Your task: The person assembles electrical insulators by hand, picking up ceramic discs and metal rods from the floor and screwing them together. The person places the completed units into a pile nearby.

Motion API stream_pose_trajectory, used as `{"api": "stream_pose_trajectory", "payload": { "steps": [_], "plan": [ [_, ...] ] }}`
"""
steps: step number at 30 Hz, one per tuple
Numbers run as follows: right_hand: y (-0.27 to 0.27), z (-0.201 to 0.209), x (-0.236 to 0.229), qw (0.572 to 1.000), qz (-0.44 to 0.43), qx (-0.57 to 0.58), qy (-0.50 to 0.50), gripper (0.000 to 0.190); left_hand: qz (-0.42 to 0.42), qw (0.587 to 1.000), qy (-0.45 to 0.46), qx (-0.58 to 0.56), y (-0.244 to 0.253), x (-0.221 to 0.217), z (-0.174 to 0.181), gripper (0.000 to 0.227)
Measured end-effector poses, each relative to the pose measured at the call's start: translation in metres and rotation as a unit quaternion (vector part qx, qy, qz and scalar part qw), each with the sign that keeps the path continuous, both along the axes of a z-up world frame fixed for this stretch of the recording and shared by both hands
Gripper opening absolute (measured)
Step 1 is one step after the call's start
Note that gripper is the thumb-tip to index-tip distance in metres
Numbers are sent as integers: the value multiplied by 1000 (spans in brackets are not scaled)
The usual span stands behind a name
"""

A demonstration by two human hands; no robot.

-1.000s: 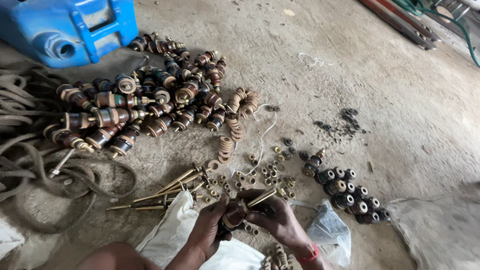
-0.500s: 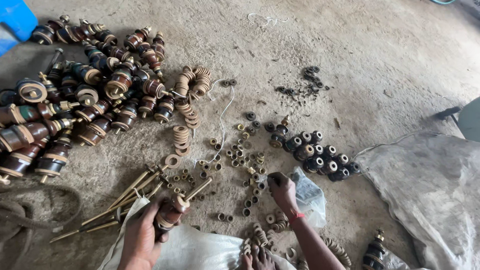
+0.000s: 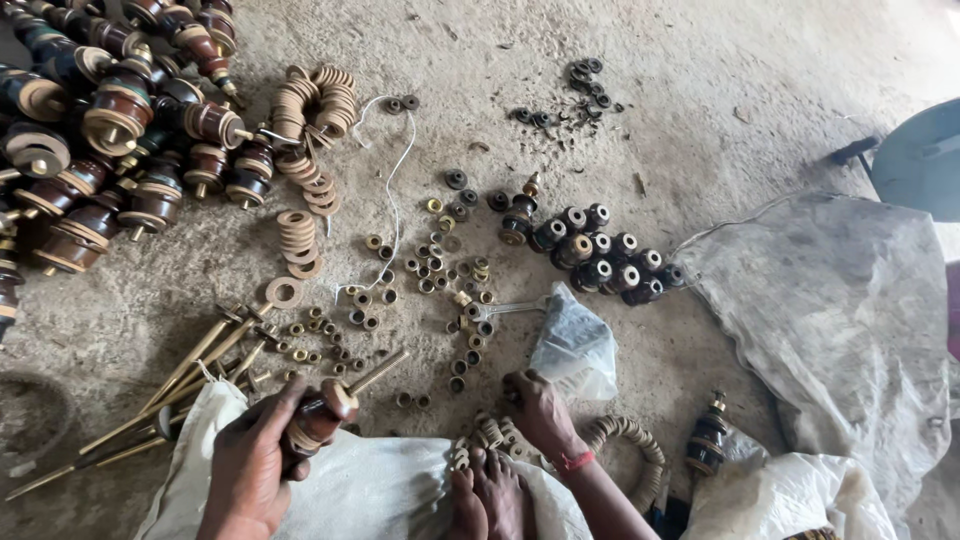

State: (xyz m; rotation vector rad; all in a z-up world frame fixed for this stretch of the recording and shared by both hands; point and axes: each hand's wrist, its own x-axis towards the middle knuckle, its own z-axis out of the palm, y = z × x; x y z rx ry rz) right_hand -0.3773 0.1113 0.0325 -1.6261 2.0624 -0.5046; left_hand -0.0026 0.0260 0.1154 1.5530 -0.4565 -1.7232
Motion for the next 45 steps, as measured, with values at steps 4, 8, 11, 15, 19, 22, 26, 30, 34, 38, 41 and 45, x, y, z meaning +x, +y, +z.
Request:
{"api": "stream_pose_trajectory", "payload": {
  "steps": [4,8,11,15,19,22,26,30,34,38,41,45],
  "plan": [
    [0,14,19,1000,4,-26,13,28,-20,1000,-13,19,11,-12,0,41],
    [-17,70,36,843,-108,54,-524,33,-37,999,-21,28,11,-16,0,40],
    [-15,109,71,841,-64,17,-537,39,-32,999,12,-2,17,-15,-5,36],
    [-24,142,101,876,-41,-13,-481,42,-48,999,-5,-19,14,-11,-7,40],
    [-18,148,105,916,-44,-10,-398,39,-110,984,-92,-102,12,-4,3,37],
    [-7,140,102,936,7,5,-351,37,-139,975,-134,-113,16,2,15,38],
    [-2,132,98,924,-15,11,-382,31,-148,972,-155,-101,20,-5,28,37],
    [7,130,111,857,-56,23,-512,30,-174,967,-162,-94,30,-15,25,33],
    [3,137,125,911,24,86,-403,24,-197,966,-135,-100,36,-32,8,33],
    [-14,132,134,907,18,80,-413,29,-153,975,-139,-81,36,-32,-17,35],
    [-14,114,120,837,-10,86,-540,38,-62,997,-35,-40,28,-31,-28,36],
    [-19,74,69,844,-134,34,-518,46,-52,992,-109,35,15,-17,-28,34]
  ]
}}
